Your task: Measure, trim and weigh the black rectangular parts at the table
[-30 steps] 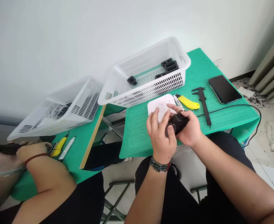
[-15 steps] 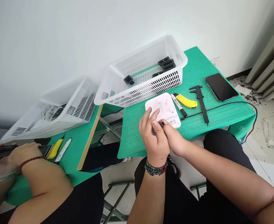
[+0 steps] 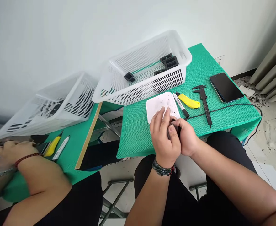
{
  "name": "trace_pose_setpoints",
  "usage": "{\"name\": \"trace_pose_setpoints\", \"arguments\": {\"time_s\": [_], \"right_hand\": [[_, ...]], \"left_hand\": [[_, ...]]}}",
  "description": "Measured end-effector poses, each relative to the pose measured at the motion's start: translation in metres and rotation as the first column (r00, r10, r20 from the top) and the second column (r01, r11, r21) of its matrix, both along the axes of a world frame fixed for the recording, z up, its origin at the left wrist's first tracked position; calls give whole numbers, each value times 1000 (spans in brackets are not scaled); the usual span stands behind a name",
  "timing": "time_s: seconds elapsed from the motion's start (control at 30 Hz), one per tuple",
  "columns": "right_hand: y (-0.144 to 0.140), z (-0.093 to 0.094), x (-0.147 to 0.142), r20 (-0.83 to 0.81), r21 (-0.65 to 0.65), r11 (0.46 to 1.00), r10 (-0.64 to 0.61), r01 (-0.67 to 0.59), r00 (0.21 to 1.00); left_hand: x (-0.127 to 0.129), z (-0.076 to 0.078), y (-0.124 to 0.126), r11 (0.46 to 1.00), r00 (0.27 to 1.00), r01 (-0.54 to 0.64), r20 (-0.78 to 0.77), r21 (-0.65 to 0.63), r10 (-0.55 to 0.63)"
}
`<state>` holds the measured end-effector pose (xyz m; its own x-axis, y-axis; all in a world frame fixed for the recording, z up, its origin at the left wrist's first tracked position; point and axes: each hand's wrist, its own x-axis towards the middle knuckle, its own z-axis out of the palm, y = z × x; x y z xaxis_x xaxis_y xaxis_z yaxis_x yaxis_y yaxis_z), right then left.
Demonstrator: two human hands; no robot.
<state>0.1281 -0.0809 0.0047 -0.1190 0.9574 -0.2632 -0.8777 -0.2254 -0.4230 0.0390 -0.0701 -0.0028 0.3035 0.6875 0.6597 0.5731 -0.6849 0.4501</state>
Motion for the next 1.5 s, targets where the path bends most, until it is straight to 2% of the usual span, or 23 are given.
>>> {"name": "trace_pose_setpoints", "arguments": {"time_s": [0.1, 0.2, 0.4, 0.53, 0.6, 0.63, 0.7, 0.73, 0.8, 0.87, 0.93, 1.03, 1.13, 1.33, 1.43, 1.5], "right_hand": [[-3, 10, 13, -80, -60, 998, 27, -32, 996], [-6, 17, 24, -142, -59, 996, 55, -64, 988], [-1, 13, 36, -194, -59, 995, 64, -77, 979], [-3, 15, 48, -217, 41, 994, 106, -99, 970], [-7, 20, 57, -224, 132, 987, 119, -90, 967], [-10, 22, 62, -224, 178, 981, 113, -73, 968], [-16, 25, 74, -214, 261, 965, 81, -22, 974], [-19, 25, 81, -201, 291, 957, 56, 5, 978], [-23, 21, 95, -162, 319, 946, 0, 52, 987], [-27, 16, 108, -114, 312, 945, -67, 100, 991], [-31, 10, 118, -49, 302, 943, -130, 138, 990], [-41, 2, 123, 41, 309, 942, -154, 134, 987], [-57, -10, 118, 47, 335, 940, -76, 56, 996], [-102, -44, 100, 5, 392, 911, 137, -128, 990], [-122, -59, 92, -15, 427, 879, 239, -210, 971], [-131, -68, 87, -22, 431, 864, 300, -261, 954]], "left_hand": [[1, 2, -2, 997, 999, 44, -21, 64, -43], [2, 4, -2, 989, 995, 101, -17, 108, -100], [5, -3, 4, 982, 987, 160, -30, 101, -158], [-3, -17, 13, 964, 974, 223, -5, 145, -225], [-13, -23, 22, 965, 977, 200, 47, 170, -210], [-20, -25, 27, 972, 977, 171, 100, 161, -188], [-38, -26, 39, 993, 935, 43, 347, 109, -78], [-49, -25, 45, 996, 885, -70, 465, 61, 33], [-72, -22, 58, 961, 789, -271, 561, -47, 250], [-95, -20, 70, 913, 744, -395, 548, -102, 382], [-112, -22, 80, 865, 730, -469, 474, -178, 493], [-119, -28, 90, 803, 748, -488, 310, -342, 587], [-110, -30, 89, 787, 788, -459, 221, -413, 575], [-81, -24, 67, 828, 794, -452, 273, -332, 543], [-65, -31, 42, 899, 829, -403, 346, -174, 439], [-54, -46, 11, 953, 893, -301, 353, 11, 278]]}}
